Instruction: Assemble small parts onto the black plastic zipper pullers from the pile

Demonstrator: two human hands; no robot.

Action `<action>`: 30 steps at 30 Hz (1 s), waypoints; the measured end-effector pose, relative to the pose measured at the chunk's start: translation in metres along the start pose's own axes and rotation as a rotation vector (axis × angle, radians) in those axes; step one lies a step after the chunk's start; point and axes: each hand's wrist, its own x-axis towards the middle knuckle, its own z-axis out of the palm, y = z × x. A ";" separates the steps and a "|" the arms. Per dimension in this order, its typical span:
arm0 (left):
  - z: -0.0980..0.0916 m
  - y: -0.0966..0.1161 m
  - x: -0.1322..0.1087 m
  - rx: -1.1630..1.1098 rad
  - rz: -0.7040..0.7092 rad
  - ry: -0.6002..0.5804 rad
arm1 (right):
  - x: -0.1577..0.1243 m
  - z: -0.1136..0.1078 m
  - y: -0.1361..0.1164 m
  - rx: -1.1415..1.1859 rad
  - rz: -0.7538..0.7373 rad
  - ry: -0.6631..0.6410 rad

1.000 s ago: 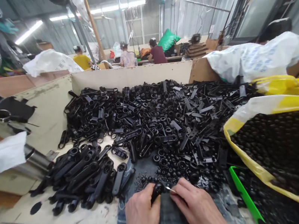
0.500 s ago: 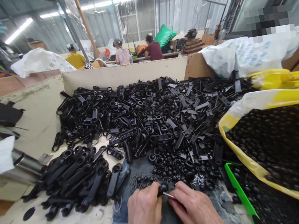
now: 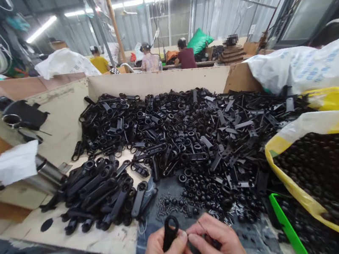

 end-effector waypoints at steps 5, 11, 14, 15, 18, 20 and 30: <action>-0.005 0.000 0.000 -0.034 -0.030 -0.046 | -0.004 -0.002 0.002 -0.053 0.002 -0.035; 0.000 -0.005 0.000 -0.095 -0.092 -0.021 | -0.003 -0.008 0.012 -0.205 0.042 0.023; 0.001 -0.008 0.000 -0.121 -0.093 0.040 | -0.003 -0.010 0.021 -0.369 0.004 0.043; 0.001 -0.010 0.000 -0.122 -0.086 0.059 | -0.003 -0.009 0.024 -0.427 -0.012 0.036; -0.002 -0.014 -0.001 -0.110 -0.048 0.100 | -0.003 -0.005 0.032 -0.589 -0.064 0.025; -0.003 -0.017 -0.003 -0.092 -0.024 0.119 | -0.003 0.000 0.035 -0.655 -0.076 0.042; -0.005 -0.018 -0.006 0.026 0.106 0.194 | 0.002 0.003 0.021 -0.450 -0.001 0.072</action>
